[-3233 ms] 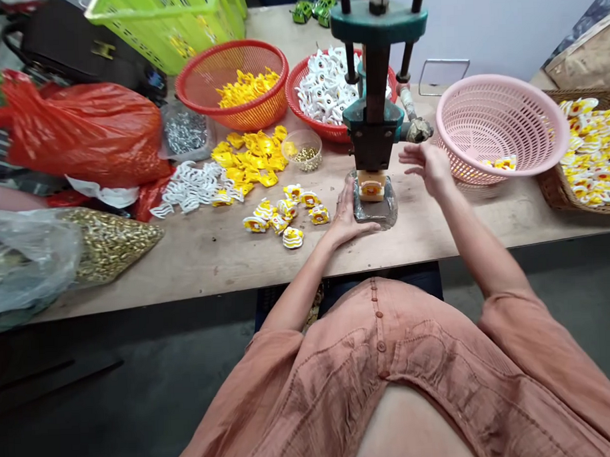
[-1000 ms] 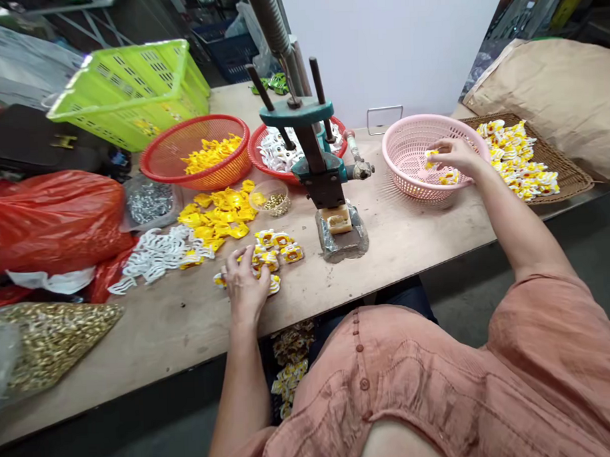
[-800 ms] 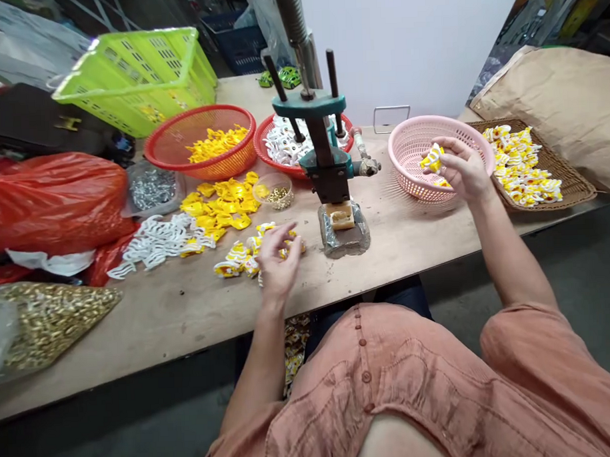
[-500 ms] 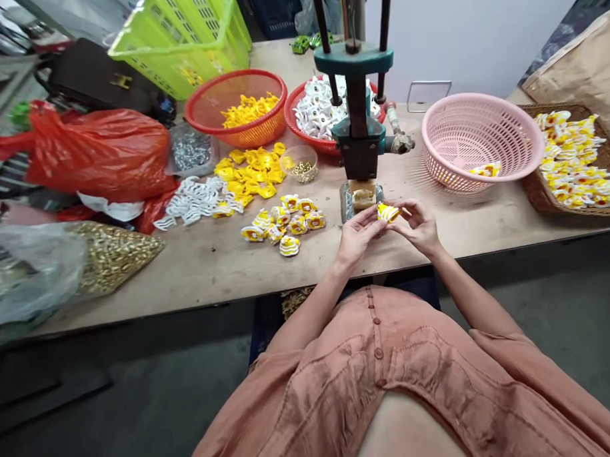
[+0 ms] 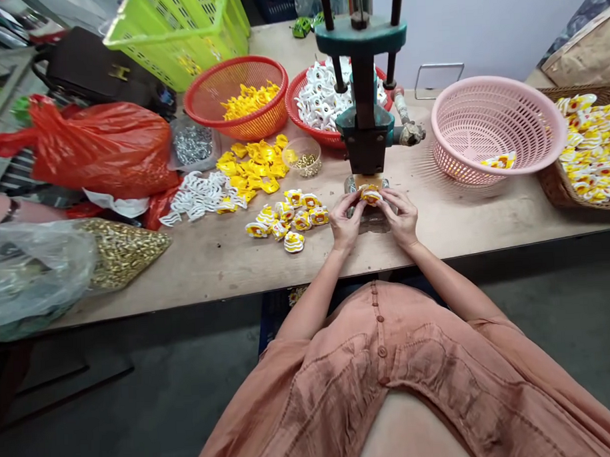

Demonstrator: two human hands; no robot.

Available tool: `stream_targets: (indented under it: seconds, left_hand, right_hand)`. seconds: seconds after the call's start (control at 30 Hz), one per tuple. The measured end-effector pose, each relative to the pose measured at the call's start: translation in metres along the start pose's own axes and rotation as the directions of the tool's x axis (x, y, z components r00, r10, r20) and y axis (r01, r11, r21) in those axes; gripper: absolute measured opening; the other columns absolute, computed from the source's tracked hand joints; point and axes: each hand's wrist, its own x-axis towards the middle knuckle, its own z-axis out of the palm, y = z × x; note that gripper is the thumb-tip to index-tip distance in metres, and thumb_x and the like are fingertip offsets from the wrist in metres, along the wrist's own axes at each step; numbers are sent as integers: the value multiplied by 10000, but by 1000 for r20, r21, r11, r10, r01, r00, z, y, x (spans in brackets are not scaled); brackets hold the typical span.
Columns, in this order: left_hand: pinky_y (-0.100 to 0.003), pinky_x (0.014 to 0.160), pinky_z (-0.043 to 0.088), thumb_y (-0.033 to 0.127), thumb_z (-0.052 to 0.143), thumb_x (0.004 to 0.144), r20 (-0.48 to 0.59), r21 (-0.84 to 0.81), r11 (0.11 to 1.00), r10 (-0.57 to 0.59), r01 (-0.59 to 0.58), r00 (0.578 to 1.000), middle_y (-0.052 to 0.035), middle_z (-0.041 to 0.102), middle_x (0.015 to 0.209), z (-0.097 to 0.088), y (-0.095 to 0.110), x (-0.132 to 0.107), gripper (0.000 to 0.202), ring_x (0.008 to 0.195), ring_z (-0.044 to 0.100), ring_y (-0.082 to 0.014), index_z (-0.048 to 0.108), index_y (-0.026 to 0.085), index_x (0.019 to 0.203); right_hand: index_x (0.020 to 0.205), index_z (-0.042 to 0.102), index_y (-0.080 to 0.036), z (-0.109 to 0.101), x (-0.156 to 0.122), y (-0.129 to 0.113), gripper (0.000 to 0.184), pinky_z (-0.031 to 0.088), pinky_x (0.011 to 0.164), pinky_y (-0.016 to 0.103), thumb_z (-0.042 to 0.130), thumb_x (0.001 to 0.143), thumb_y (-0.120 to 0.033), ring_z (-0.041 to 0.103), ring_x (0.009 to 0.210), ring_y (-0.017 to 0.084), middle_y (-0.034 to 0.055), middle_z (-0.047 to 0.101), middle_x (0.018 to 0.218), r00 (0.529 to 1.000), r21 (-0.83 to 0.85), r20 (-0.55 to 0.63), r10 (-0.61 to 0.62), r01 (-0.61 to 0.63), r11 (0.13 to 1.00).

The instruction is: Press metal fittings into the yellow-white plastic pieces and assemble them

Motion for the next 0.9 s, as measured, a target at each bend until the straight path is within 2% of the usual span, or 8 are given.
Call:
stream_targets:
  seconds: [0.1, 0.17, 0.27, 0.4, 0.57, 0.7, 0.8, 0.9]
  left_hand:
    - [-356, 981, 614, 490, 773, 971, -89, 50, 998, 30, -26, 996, -94, 816, 1091, 7, -7, 6, 319, 1049, 756, -222, 845, 202, 1089]
    - [-356, 989, 597, 494, 762, 970, -123, 26, 1000, -2, 6, 992, -89, 807, 1064, 12, -10, 12, 321, 1038, 748, -219, 831, 197, 1073]
    - [-341, 970, 588, 506, 772, 949, -139, -52, 996, -85, 79, 987, -81, 792, 1050, 19, -11, 18, 346, 999, 740, -207, 803, 187, 1080]
    - [-336, 961, 587, 552, 809, 907, -128, -95, 988, -132, 120, 983, -67, 775, 1018, 21, -9, 17, 394, 963, 738, -199, 778, 188, 1052]
    - [-392, 1059, 569, 617, 798, 909, -104, -39, 991, -128, 125, 986, -81, 766, 1085, 18, -11, 16, 461, 1070, 727, -230, 773, 205, 1115]
    - [-442, 1175, 510, 586, 784, 936, -24, 65, 997, -41, 43, 999, -111, 761, 1186, 9, -9, 20, 410, 1223, 693, -271, 775, 210, 1100]
    - [-425, 1173, 509, 526, 775, 956, 24, 113, 993, 33, -36, 999, -121, 758, 1250, 2, -5, 23, 357, 1240, 691, -269, 777, 206, 1113]
    - [-408, 1144, 527, 507, 775, 957, 40, 154, 987, 39, -45, 998, -106, 773, 1206, -1, -4, 27, 315, 1207, 704, -267, 782, 211, 1064]
  right_hand:
    - [1114, 856, -249, 8, 6, 9, 362, 602, 1137, 455, 731, 991, -565, 726, 1222, 249, 103, 791, 1193, 1000, -17, -4, 20, -20, 1000]
    - [1148, 845, -254, 13, 11, 13, 376, 576, 1181, 462, 746, 973, -571, 698, 1283, 258, 108, 767, 1264, 998, -34, 19, 64, -63, 997]
    - [1190, 830, -262, 17, 17, 16, 376, 540, 1233, 470, 747, 965, -551, 668, 1337, 265, 111, 742, 1335, 991, -4, 44, 126, -126, 992]
    - [1239, 812, -281, 15, 20, 16, 366, 483, 1296, 491, 725, 973, -517, 620, 1415, 267, 96, 723, 1415, 979, 21, 89, 183, -186, 982]
    - [1288, 792, -303, 10, 24, 24, 372, 403, 1358, 522, 668, 1007, -513, 555, 1498, 275, 83, 710, 1457, 979, -36, 134, 153, -149, 988]
    - [1289, 783, -307, 5, 25, 30, 372, 384, 1358, 551, 632, 1026, -524, 534, 1517, 292, 88, 713, 1444, 975, -69, 194, 112, -100, 993]
    - [1277, 781, -304, 0, 22, 30, 360, 345, 1360, 605, 643, 1020, -514, 496, 1548, 327, 100, 706, 1448, 969, -93, 247, 26, -3, 996]
    - [1238, 796, -314, -3, 25, 31, 312, 347, 1352, 625, 634, 1023, -471, 494, 1548, 339, 85, 714, 1441, 963, -148, 268, 12, 28, 989]
